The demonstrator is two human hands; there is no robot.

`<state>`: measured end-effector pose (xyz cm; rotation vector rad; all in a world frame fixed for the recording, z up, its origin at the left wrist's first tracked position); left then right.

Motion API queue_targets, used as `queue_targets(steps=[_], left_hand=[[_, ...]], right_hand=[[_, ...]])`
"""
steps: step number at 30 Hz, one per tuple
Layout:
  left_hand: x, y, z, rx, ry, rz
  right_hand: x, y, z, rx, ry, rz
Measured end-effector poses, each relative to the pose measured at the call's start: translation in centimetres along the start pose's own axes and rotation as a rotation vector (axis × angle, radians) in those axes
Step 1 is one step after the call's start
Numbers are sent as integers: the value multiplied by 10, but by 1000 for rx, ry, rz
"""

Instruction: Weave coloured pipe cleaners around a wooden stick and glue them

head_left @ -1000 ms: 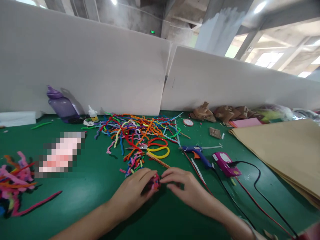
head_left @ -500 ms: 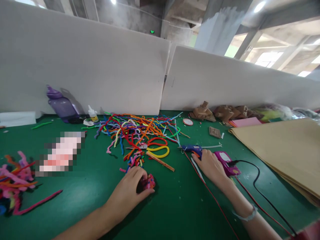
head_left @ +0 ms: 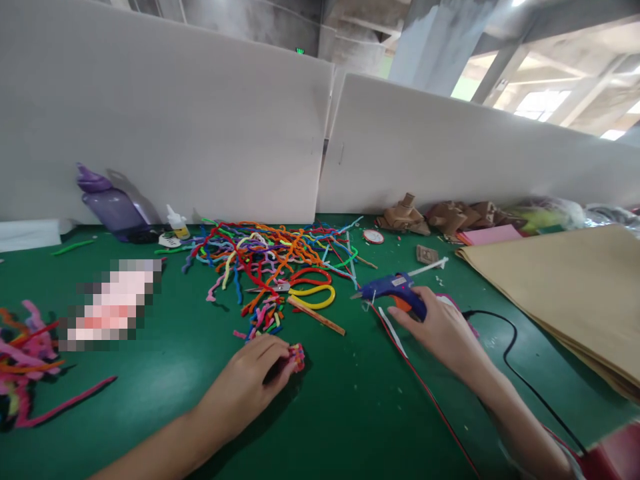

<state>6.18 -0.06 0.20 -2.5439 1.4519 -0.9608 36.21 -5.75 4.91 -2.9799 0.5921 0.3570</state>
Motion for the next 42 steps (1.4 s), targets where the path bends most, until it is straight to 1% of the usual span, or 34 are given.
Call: queue_targets(steps=[2,5,10,15,22,33,38,42], left_hand=[[3,0,-2,24,-47,53],[6,1,-2,28,-99,98],[7,2,-1,27,-146,105],[7,2,0,12,-144,104],[6,1,0,3,-138,95],[7,1,-1,22,-139,97],[6,1,-1,27,-138,100],[6,1,0,19,-139,92]], right_hand=[[-15,13,2,-21,-25,-66],[-34,30,14,-51,-46,-147],[-48,42,34,-16,25,-260],[-54,44,44,-20,80,-303],[-61,45,47,1,81,-371],[-60,46,47,-2,95,-398],[-60,46,47,-30,101,-384],[-60,46,47,-29,116,-388]])
Point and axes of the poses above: each hand's wrist, its own y-axis away from the middle knuckle, its own z-axis out of the palm, x = y × z, the point moved 4 cm from there along -y, towards the middle knuckle, and after that the axes turned 7 degrees about -x, right-handed, at the moved point
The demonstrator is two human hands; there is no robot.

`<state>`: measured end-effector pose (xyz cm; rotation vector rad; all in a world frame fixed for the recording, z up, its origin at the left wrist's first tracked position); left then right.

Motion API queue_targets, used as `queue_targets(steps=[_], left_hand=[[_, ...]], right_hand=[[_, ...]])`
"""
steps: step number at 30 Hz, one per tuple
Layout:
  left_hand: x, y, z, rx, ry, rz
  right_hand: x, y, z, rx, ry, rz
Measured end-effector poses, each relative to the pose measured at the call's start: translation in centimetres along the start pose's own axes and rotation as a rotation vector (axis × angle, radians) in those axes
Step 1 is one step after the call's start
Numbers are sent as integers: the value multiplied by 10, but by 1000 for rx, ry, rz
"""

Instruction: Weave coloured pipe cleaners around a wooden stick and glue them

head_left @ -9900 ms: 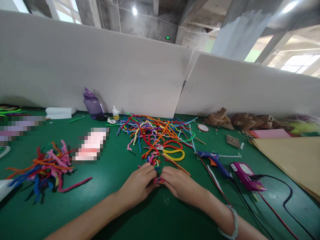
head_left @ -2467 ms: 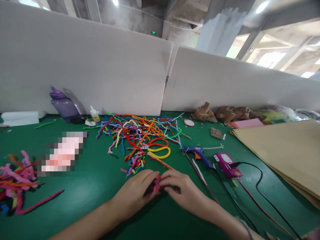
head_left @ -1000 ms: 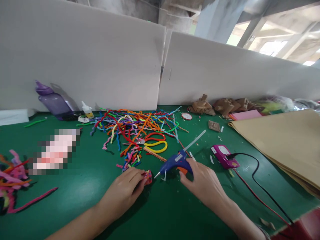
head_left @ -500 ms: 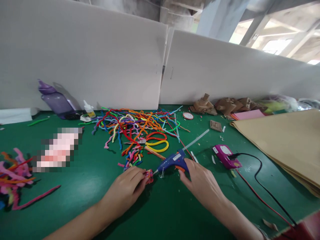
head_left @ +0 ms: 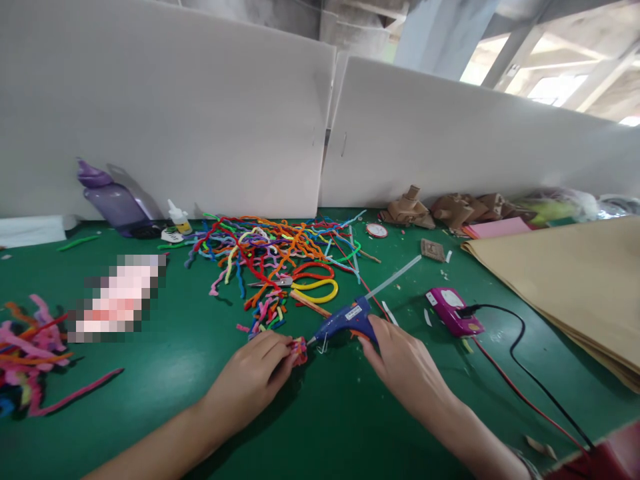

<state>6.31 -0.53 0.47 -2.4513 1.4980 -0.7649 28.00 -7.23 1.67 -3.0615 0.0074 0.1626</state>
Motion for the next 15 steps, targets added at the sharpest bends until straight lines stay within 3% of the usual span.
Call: queue_targets(steps=[15], left_hand=[[2,1,0,6,-19,9]], right_hand=[[0,7,-1,31,32,-31]])
Point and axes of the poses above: each hand's wrist, its own y-axis away from the middle knuckle, its own z-axis out of the palm, x = y × z, the point moved 4 cm from there along -y, towards the middle knuckle, and after that the axes turned 7 degrees about -x, right-handed, at the moved point
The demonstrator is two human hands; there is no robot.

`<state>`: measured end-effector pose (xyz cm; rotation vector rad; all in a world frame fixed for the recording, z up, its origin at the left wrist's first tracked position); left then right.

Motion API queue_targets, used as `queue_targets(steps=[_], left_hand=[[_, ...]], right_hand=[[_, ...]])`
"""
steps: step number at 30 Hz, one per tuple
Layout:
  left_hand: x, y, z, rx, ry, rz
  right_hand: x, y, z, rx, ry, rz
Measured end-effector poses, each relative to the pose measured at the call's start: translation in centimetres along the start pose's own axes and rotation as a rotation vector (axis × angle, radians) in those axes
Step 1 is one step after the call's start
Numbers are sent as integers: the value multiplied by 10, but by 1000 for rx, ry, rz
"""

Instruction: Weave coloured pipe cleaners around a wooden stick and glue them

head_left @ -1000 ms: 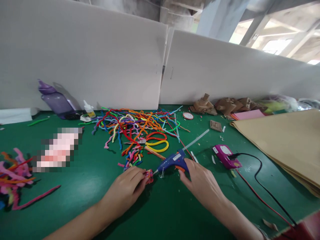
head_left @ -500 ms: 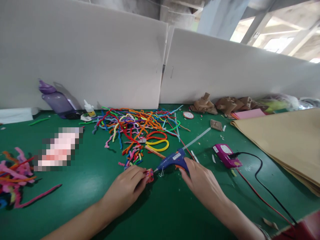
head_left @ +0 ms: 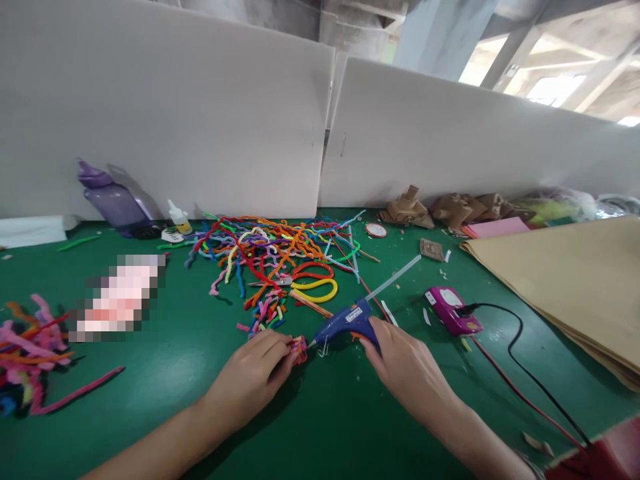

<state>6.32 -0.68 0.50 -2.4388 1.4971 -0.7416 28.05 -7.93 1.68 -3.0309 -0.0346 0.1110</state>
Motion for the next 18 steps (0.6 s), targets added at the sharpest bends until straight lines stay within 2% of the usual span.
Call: queue_targets(steps=[7,15,18], left_hand=[[-1,2,1,-12,-5,3],[-1,1,1,-5,-4,4],[-2,2,3,1,8,-1]], right_hand=[[0,3,-3,-21,-11,6],[-3,6,-6,36,-22,0],[3,7,-10,44,-46,45]])
Point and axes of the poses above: each hand's wrist, its own y-axis away from the middle knuckle, its own z-axis out of the palm, x = y × z, the point moved 4 cm from there along -y, towards the middle knuckle, and after that the axes turned 7 degrees about -x, right-handed, at the moved point
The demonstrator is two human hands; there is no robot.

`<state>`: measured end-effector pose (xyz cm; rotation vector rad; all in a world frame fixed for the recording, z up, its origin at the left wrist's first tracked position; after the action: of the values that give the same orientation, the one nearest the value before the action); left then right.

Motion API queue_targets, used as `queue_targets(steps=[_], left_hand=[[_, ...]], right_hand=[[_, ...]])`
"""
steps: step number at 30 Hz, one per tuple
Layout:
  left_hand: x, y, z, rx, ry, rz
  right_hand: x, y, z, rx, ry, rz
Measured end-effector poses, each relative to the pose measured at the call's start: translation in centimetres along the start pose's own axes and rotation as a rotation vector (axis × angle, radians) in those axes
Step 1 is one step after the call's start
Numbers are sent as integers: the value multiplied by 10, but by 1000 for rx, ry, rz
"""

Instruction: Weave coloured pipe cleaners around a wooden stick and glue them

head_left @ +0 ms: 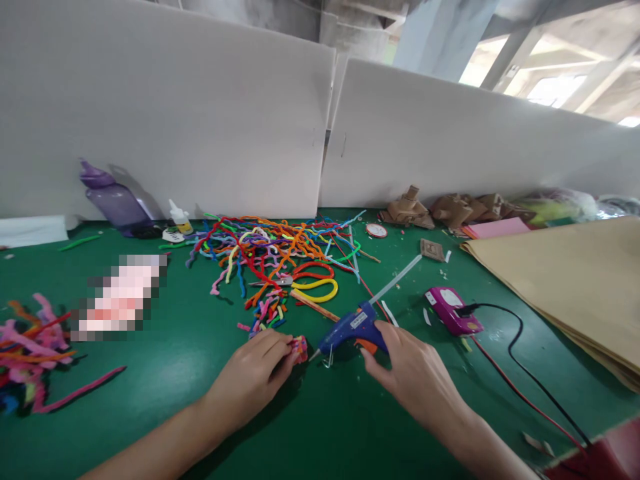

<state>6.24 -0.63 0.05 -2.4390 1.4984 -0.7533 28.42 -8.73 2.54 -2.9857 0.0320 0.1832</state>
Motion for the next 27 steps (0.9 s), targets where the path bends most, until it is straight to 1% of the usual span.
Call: queue_targets(steps=[2,4,6,8,10,13,17,19,21,23,24,26,27], left_hand=[[-1,1,0,-6,20,-5],[-2,1,0,-46,41,-10],[-3,0,-1,-131,50,-6],[-2,-1,-2,-220,47,6],[-2,-2,-4,-262,50,13],[-2,-4,-5,-253,57,10],[-9,-1,-5,-241,11,-3],[-16,1,-7,-221,-16,-37],[-21,4,-8,-208,-24,-66],[-24,6,-8,-209,-7,-75],[-24,6,-8,-212,9,-76],[-24,5,-7,-214,46,-92],[-24,5,-7,-215,66,-100]], right_hand=[[12,-2,-5,-9,-38,93],[30,-6,-12,-33,-97,216],[51,-12,-15,-78,-148,319],[69,-20,-17,-93,-161,409],[82,-28,-13,-129,-141,472],[88,-37,-2,-192,-55,528],[87,-44,11,-276,70,569],[84,-45,10,-278,143,561],[75,-47,1,-218,258,500],[57,-50,-9,-130,347,371],[45,-52,-11,-98,347,285],[16,-57,-9,-91,233,100],[2,-59,-4,-109,154,10]])
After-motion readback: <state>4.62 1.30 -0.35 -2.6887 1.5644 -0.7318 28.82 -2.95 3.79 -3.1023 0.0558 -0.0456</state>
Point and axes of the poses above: each hand's wrist, its own y-axis away from the middle knuckle, its own z-axis out of the palm, x = y × z, the point moved 4 cm from there along -y, towards the middle knuckle, and after that the axes turned 7 degrees about -x, right-handed, at the moved point
